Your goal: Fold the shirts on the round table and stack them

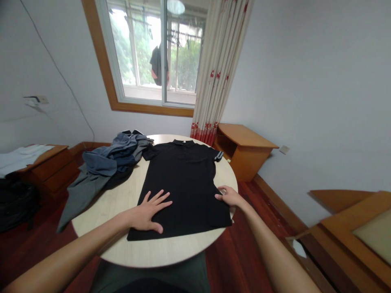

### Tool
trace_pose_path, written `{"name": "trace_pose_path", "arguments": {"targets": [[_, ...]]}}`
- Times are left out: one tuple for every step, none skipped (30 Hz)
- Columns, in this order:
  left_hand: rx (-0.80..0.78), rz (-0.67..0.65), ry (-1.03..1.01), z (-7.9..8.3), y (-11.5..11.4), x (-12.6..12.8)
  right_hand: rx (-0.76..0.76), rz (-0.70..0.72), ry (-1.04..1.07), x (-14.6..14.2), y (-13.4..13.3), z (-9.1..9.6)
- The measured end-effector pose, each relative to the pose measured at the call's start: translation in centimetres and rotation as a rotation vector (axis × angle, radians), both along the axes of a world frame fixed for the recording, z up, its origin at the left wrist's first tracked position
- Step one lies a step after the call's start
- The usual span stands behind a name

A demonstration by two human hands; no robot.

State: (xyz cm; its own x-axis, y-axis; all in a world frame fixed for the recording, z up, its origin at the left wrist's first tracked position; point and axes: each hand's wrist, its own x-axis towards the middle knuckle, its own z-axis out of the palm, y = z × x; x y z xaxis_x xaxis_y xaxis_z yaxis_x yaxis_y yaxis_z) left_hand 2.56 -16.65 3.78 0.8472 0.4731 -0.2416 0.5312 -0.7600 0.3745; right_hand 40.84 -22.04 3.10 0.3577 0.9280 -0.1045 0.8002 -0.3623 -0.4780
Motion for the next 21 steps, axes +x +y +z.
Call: {"name": "trace_pose_path", "arguments": {"targets": [[-0.002, -0.001, 0.004, 0.1, 0.0, 0.1, -0.027, 0.015, 0.054, 0.5, -0.2, 0.1], [-0.005, -0.001, 0.011, 0.2, -0.1, 0.1, -0.052, 0.034, 0.095, 0.8, -0.4, 0.2], [-0.008, 0.002, 0.022, 0.3, -0.1, 0.2, -0.067, 0.047, 0.101, 0.9, -0.6, 0.4], [-0.011, 0.006, 0.036, 0.4, -0.1, 0.3, -0.054, 0.043, 0.053, 0.8, -0.7, 0.5], [-0.013, 0.009, 0.047, 0.5, -0.1, 0.4, -0.031, 0.036, -0.023, 0.5, -0.9, 0.7], [-0.014, 0.010, 0.054, 0.5, -0.1, 0.4, -0.008, 0.032, -0.100, -0.1, -1.0, 0.9], [-0.015, 0.009, 0.054, 0.6, -0.1, 0.4, 0.002, 0.033, -0.162, -0.8, -1.0, 1.1], [-0.015, 0.007, 0.052, 0.5, -0.1, 0.4, -0.008, 0.039, -0.203, -1.7, -0.9, 1.3], [-0.015, 0.005, 0.049, 0.5, -0.1, 0.5, -0.038, 0.048, -0.223, -2.5, -0.8, 1.4], [-0.013, 0.006, 0.049, 0.5, -0.1, 0.5, -0.079, 0.058, -0.231, -3.4, -0.7, 1.6], [-0.013, 0.009, 0.054, 0.5, -0.1, 0.4, -0.121, 0.062, -0.238, -4.1, -0.4, 1.7], [-0.013, 0.011, 0.061, 0.5, -0.1, 0.4, -0.159, 0.061, -0.249, -4.7, -0.2, 1.7], [-0.013, 0.012, 0.067, 0.5, -0.1, 0.4, -0.190, 0.058, -0.261, -5.1, 0.0, 1.8], [-0.012, 0.009, 0.069, 0.5, -0.1, 0.4, -0.216, 0.057, -0.266, -5.3, 0.3, 1.8], [-0.011, 0.005, 0.068, 0.5, -0.1, 0.4, -0.237, 0.056, -0.256, -5.3, 0.5, 1.7], [-0.010, 0.002, 0.065, 0.6, -0.1, 0.5, -0.254, 0.051, -0.224, -5.1, 0.7, 1.7], [-0.009, 0.001, 0.064, 0.6, -0.1, 0.5, -0.267, 0.036, -0.168, -4.7, 0.8, 1.7], [-0.009, 0.002, 0.067, 0.6, -0.1, 0.5, -0.275, 0.008, -0.093, -4.1, 0.8, 1.8], [-0.009, 0.006, 0.074, 0.6, -0.1, 0.5, -0.278, -0.032, -0.009, -3.4, 0.8, 1.9], [-0.008, 0.009, 0.081, 0.6, -0.1, 0.5, -0.278, -0.075, 0.074, -2.5, 0.7, 2.0], [-0.007, 0.009, 0.084, 0.6, -0.1, 0.5, -0.279, -0.112, 0.144, -1.5, 0.5, 2.2]]}}
